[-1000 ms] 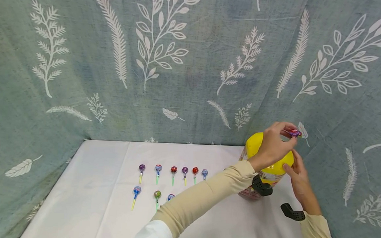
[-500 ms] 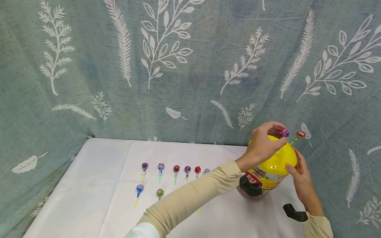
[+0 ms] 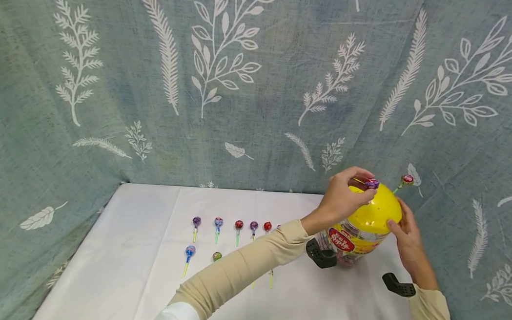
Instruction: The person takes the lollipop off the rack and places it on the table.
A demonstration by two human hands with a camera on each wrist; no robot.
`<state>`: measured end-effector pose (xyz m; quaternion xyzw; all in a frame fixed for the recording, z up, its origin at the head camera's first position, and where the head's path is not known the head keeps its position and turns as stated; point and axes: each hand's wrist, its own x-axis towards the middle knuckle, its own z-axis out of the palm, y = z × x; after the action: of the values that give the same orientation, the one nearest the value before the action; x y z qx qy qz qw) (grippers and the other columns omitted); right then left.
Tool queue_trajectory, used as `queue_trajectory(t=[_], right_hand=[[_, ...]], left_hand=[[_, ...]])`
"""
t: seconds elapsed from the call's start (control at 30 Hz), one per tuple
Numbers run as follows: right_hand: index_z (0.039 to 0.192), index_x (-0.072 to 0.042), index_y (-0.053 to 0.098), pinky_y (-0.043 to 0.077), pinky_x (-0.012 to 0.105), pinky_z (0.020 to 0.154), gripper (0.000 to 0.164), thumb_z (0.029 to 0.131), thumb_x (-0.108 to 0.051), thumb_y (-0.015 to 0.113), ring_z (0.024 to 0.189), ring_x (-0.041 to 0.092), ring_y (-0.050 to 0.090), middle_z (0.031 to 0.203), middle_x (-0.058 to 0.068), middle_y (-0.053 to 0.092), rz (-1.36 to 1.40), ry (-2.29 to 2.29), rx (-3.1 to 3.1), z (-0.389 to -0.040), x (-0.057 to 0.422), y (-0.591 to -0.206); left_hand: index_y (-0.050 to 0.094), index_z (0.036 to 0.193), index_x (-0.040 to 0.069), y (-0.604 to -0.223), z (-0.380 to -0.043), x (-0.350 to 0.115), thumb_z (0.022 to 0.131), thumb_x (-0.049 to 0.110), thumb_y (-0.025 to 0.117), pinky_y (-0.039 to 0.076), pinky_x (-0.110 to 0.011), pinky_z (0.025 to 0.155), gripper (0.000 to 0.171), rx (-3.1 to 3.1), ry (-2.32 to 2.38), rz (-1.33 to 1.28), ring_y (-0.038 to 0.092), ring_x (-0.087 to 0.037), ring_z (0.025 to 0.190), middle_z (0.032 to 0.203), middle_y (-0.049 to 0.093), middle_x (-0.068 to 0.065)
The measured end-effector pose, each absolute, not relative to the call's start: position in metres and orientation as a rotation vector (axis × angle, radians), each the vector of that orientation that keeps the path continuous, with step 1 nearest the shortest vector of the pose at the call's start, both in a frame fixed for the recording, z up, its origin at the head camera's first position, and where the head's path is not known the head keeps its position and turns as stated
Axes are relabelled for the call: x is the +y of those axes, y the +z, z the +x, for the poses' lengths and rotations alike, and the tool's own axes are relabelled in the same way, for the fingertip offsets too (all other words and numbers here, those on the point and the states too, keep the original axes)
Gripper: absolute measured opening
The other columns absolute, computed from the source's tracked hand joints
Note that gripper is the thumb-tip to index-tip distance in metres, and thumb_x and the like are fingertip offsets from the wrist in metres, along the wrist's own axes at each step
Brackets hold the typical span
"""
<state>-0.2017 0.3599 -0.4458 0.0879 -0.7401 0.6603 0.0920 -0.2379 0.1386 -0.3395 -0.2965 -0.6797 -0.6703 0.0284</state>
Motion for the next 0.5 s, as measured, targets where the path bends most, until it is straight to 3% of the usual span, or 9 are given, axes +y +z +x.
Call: queue_trajectory(t=[0.23, 0.5], right_hand=[[0.151, -0.024, 0.016, 0.034, 0.011, 0.091, 0.059, 0.100, -0.012, 0.043, 0.120, 0.006, 0.039, 0.146, 0.001, 0.027, 0.256, 1.993, -2.190, -0.199, 0.359, -0.445], [0.151, -0.022, 0.016, 0.034, 0.011, 0.091, 0.059, 0.100, -0.009, 0.042, 0.118, 0.004, 0.041, 0.144, -0.002, 0.032, 0.285, 1.999, -2.171, -0.199, 0.358, -0.446]], left_hand=[[0.062, 0.110, 0.005, -0.347, -0.236, 0.126, 0.086, 0.007, 0.068, 0.055, -0.022, 0.065, 0.025, -2.059, -2.178, -0.886, 0.060, -0.004, 0.082, 0.095, 0.063, -0.001], [0.060, 0.112, -0.002, -0.340, -0.220, 0.103, 0.086, 0.001, 0.066, 0.055, -0.022, 0.064, 0.027, -2.095, -2.151, -0.864, 0.059, -0.009, 0.082, 0.100, 0.063, -0.015]])
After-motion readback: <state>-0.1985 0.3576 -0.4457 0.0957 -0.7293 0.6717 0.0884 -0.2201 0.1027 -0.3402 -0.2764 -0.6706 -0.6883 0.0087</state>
